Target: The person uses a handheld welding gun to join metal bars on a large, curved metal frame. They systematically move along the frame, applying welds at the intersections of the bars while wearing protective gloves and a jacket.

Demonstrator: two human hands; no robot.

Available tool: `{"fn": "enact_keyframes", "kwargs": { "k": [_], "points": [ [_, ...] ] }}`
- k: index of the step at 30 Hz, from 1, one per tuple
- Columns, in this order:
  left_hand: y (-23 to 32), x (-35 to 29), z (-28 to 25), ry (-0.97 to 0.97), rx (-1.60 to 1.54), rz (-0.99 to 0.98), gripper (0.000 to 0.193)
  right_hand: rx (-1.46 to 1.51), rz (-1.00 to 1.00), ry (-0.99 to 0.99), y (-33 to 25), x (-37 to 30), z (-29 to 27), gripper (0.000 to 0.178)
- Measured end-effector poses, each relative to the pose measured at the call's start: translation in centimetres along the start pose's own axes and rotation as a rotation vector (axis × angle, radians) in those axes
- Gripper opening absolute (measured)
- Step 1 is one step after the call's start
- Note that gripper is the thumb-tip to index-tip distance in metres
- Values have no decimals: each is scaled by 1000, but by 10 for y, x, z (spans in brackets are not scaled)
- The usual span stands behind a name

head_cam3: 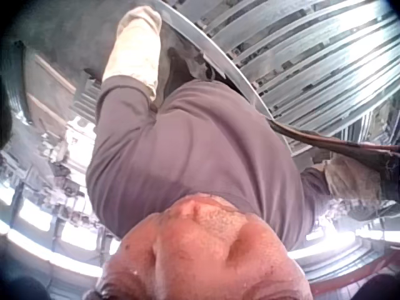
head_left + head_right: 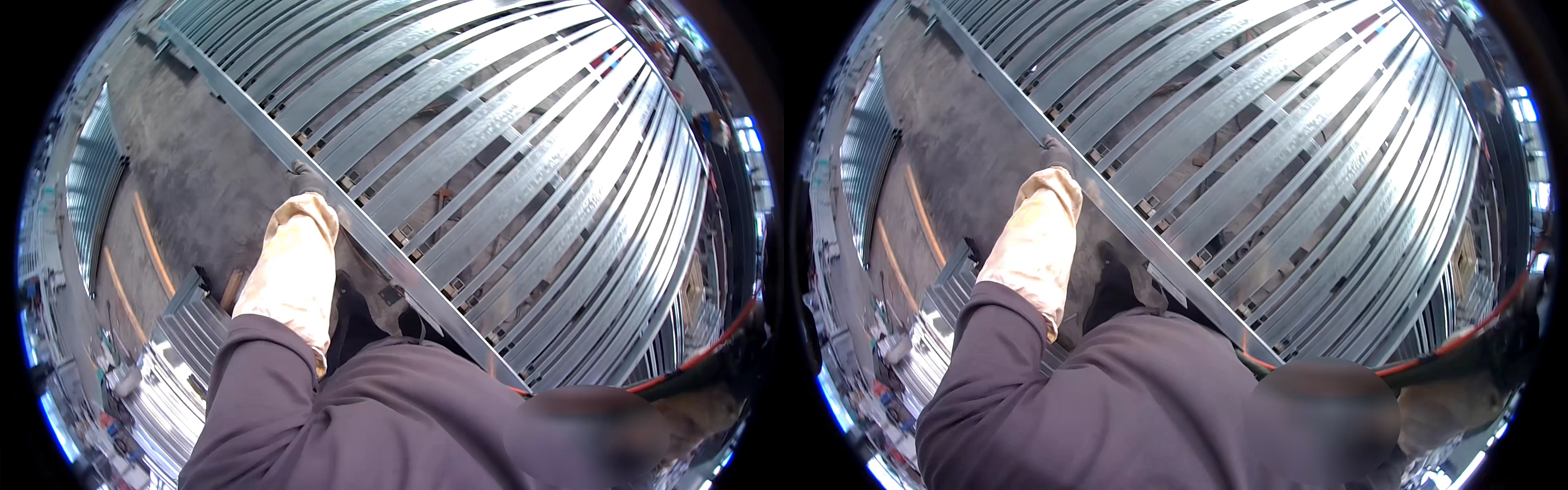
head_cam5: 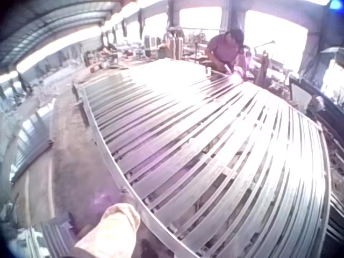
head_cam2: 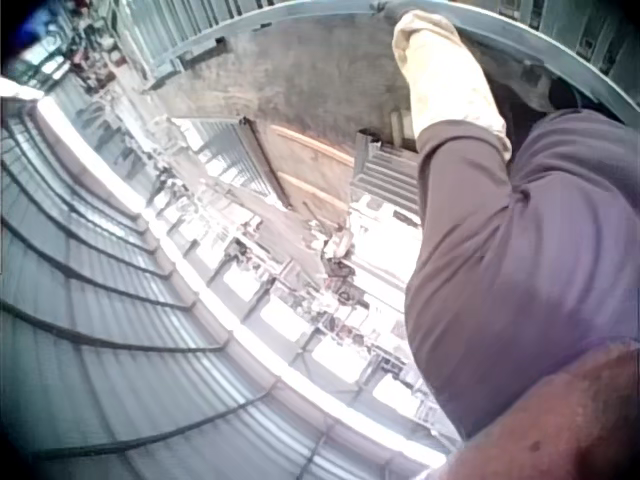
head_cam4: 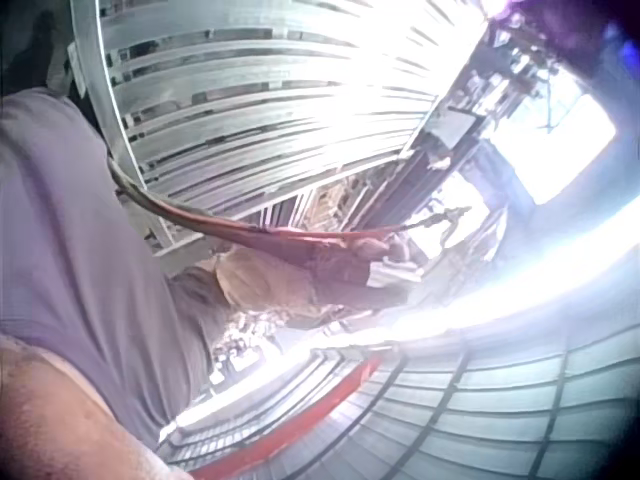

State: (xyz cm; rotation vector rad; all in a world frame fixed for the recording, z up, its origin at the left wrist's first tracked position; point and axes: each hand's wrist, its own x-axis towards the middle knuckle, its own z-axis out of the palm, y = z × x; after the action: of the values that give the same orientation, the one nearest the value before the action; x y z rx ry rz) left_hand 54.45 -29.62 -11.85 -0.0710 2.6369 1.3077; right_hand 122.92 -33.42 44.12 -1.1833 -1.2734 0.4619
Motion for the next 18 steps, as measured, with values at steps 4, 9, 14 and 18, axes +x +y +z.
{"fn": "enact_keyframes", "kwargs": {
  "k": [4, 9, 14, 18],
  "points": [
    [16, -47, -6, 154, -12, 76, 56, 93, 289, -255, 86, 27, 131, 36],
    [42, -70, -35, 93, 99, 71, 54, 150, 677, -575, 170, 1, 295, 37],
    [49, -67, -56, -38, 261, 50, 62, 221, 896, -933, 213, -72, 405, 37],
    [66, -84, -56, -89, 304, 94, 83, 333, 935, -1166, 245, -109, 439, 37]
  ]
}}
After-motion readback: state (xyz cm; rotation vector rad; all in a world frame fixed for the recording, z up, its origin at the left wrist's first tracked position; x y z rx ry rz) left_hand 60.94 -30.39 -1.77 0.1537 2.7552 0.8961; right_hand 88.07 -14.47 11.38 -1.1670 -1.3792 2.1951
